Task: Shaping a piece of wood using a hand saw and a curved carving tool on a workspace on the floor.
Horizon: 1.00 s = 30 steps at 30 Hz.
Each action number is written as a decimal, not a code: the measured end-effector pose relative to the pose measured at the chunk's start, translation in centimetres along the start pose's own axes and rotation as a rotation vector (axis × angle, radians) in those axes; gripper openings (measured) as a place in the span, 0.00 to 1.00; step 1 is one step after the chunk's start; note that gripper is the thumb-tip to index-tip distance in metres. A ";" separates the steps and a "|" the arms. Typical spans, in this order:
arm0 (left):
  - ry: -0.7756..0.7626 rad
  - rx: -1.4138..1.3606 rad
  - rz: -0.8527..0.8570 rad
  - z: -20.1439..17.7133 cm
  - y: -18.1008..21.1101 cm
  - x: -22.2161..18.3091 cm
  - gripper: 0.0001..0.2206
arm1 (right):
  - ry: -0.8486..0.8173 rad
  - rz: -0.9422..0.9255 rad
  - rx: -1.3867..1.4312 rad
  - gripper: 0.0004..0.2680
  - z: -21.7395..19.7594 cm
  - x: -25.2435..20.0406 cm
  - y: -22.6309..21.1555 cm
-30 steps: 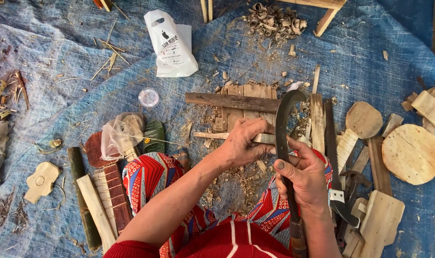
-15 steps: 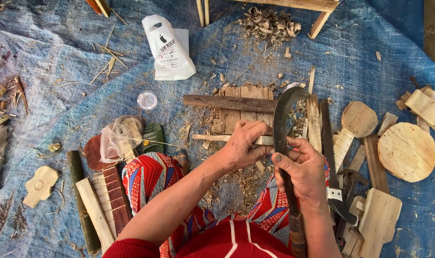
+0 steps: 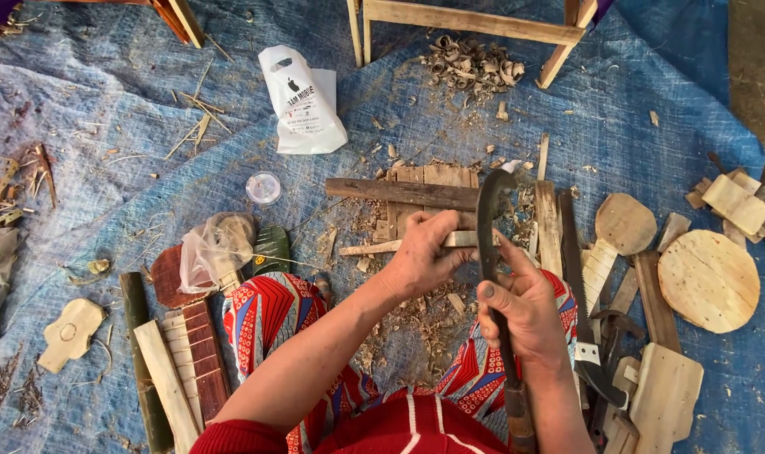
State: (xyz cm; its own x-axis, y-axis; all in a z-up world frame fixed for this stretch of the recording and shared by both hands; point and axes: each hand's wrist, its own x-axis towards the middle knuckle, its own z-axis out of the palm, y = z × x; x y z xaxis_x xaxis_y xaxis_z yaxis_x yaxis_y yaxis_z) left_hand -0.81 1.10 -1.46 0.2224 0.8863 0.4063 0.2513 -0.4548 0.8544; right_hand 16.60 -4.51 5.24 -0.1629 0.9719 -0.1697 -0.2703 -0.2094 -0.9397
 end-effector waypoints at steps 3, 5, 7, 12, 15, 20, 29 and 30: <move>-0.031 -0.016 -0.034 -1.4 -0.7 0.2 0.15 | -0.078 0.010 0.008 0.26 -0.2 -0.2 0.9; -0.080 -0.071 -0.091 -2.8 -0.2 0.4 0.18 | -0.097 0.026 0.052 0.26 -0.3 -0.1 1.3; -0.079 -0.093 -0.099 -2.9 -0.6 0.4 0.18 | -0.109 0.022 0.062 0.27 0.0 -0.2 1.1; -0.109 -0.238 -0.097 -4.8 1.1 1.7 0.13 | -0.112 0.172 0.231 0.32 1.3 -0.8 -0.3; -0.138 -0.225 -0.178 -5.1 0.8 1.7 0.16 | -0.130 0.159 0.238 0.34 1.8 -0.9 -0.4; -0.195 -0.280 -0.331 -5.2 0.5 2.0 0.16 | -0.136 0.153 0.237 0.35 2.0 -0.9 -0.6; -0.299 -0.400 -0.356 -5.7 0.5 2.5 0.14 | -0.131 0.096 0.197 0.30 1.4 -1.1 0.4; -0.300 -0.398 -0.357 -5.5 0.2 2.4 0.14 | -0.131 0.096 0.198 0.30 1.4 -1.1 0.3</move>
State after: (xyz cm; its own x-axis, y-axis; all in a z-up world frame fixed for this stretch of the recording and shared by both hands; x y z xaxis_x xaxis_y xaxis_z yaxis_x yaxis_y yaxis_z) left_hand -5.36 3.59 1.45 0.4593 0.8882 0.0129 0.0006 -0.0149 0.9999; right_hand 15.39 -5.77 5.58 -0.3150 0.9270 -0.2034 -0.4261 -0.3296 -0.8425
